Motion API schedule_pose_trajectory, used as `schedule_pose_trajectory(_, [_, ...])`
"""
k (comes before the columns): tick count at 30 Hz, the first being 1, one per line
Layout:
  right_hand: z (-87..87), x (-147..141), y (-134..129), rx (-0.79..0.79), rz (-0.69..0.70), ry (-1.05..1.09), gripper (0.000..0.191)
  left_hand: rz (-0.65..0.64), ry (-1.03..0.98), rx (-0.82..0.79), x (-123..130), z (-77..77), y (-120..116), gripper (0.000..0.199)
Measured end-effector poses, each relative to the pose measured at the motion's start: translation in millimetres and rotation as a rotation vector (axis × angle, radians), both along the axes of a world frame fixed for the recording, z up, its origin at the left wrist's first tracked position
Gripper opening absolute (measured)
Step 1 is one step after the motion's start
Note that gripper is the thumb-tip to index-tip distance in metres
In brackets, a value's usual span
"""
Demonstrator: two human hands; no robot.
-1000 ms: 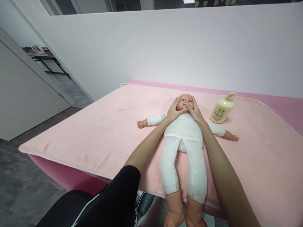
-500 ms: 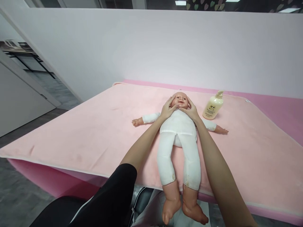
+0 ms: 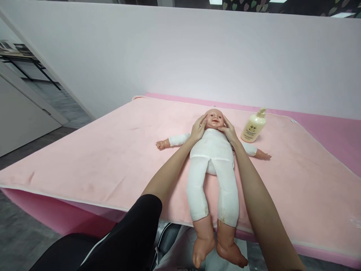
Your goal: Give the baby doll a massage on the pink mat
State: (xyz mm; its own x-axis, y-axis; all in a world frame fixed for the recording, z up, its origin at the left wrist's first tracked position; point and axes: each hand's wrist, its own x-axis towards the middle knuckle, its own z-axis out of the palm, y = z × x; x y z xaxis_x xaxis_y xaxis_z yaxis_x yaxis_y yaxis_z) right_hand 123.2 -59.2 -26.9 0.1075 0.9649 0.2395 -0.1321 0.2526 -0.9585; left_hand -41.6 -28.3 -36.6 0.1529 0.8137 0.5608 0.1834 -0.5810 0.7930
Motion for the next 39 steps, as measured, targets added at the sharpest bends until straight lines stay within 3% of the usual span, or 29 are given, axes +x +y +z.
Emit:
schedule_pose_trajectory(9, [-4.8,5,8,-0.074,0.028,0.133,0.087,-0.028,-0.213,-0.143,2,-12.8,12,0.037])
schedule_pose_trajectory(15, [-0.2,4,4,-0.098,-0.015,0.102,0.077,-0.025,-0.201,-0.164,1,-3.4,3,0.041])
schedule_pose_trajectory(19, [1.1,3,0,-0.029,-0.04,-0.026,0.066,0.002,-0.099,-0.113,1,3.8,-5,0.056])
schedule_pose_trajectory(22, [1.6,1,-4,0.044,-0.047,-0.14,0.077,-0.011,-0.054,-0.087,2,4.7,-8,0.074])
schedule_pose_trajectory(25, [2.1,-2,-7,0.078,-0.041,-0.195,0.095,-0.022,-0.032,-0.083,2,4.2,-9,0.081])
schedule_pose_trajectory(30, [4.2,-1,-9,0.058,-0.046,-0.178,0.096,-0.021,-0.035,-0.111,2,3.5,-7,0.077])
schedule_pose_trajectory(39, [6.0,-3,-11,0.001,-0.021,-0.057,0.079,-0.038,-0.083,-0.094,-1,1.2,-1,0.058])
